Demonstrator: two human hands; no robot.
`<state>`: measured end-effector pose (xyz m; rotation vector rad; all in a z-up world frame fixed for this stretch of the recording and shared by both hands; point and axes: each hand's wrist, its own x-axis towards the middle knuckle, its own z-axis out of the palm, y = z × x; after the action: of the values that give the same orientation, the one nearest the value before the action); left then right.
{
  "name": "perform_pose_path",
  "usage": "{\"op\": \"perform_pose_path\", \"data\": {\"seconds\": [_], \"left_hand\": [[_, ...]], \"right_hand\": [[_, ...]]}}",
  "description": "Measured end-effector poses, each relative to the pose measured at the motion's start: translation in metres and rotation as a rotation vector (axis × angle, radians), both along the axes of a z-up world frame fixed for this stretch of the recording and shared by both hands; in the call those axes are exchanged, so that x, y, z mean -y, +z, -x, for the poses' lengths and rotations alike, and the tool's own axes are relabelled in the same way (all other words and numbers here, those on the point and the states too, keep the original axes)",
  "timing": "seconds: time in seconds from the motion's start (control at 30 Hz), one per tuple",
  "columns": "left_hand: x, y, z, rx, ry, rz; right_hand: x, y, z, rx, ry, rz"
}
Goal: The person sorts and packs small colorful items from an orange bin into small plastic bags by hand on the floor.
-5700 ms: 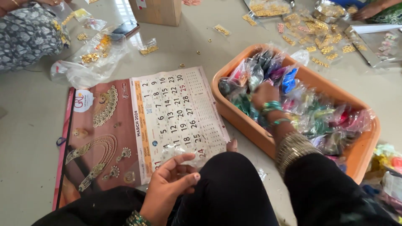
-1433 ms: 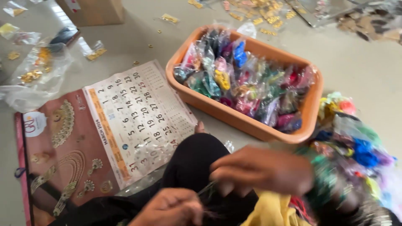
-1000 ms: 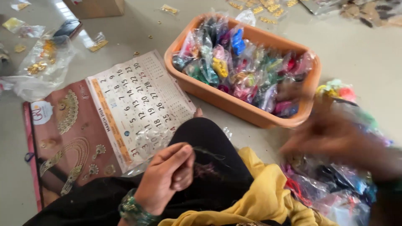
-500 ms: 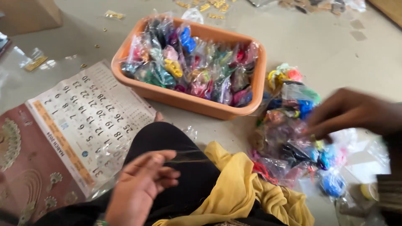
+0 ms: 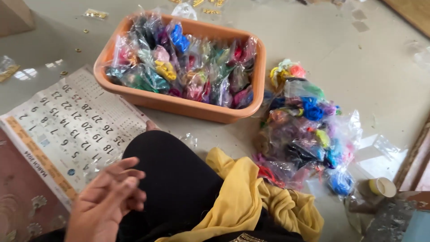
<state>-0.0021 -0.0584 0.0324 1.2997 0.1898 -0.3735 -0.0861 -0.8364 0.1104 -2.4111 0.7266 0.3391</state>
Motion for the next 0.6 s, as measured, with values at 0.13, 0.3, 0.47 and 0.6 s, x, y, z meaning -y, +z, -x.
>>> {"op": "perform_pose_path", "data": {"seconds": [0.13, 0.3, 0.47, 0.6], "left_hand": [[0.017, 0.001, 0.010, 0.411, -0.344, -0.126], [0.099, -0.003, 0.028, 0.287, -0.661, 0.176], [0.121, -0.018, 0.033, 0.002, -0.774, 0.287], [0.114, -0.019, 0.021, -0.005, -0.660, 0.212]], "right_hand": [[-0.188, -0.055, -0.016, 0.060, -0.083, 0.072], [-0.451, 0.019, -0.021, -0.021, 0.807, -0.352], [-0.423, 0.076, -0.026, 0.081, 1.087, -0.735], [-0.277, 0.047, -0.024, -0.254, 0.582, -0.394]]}}
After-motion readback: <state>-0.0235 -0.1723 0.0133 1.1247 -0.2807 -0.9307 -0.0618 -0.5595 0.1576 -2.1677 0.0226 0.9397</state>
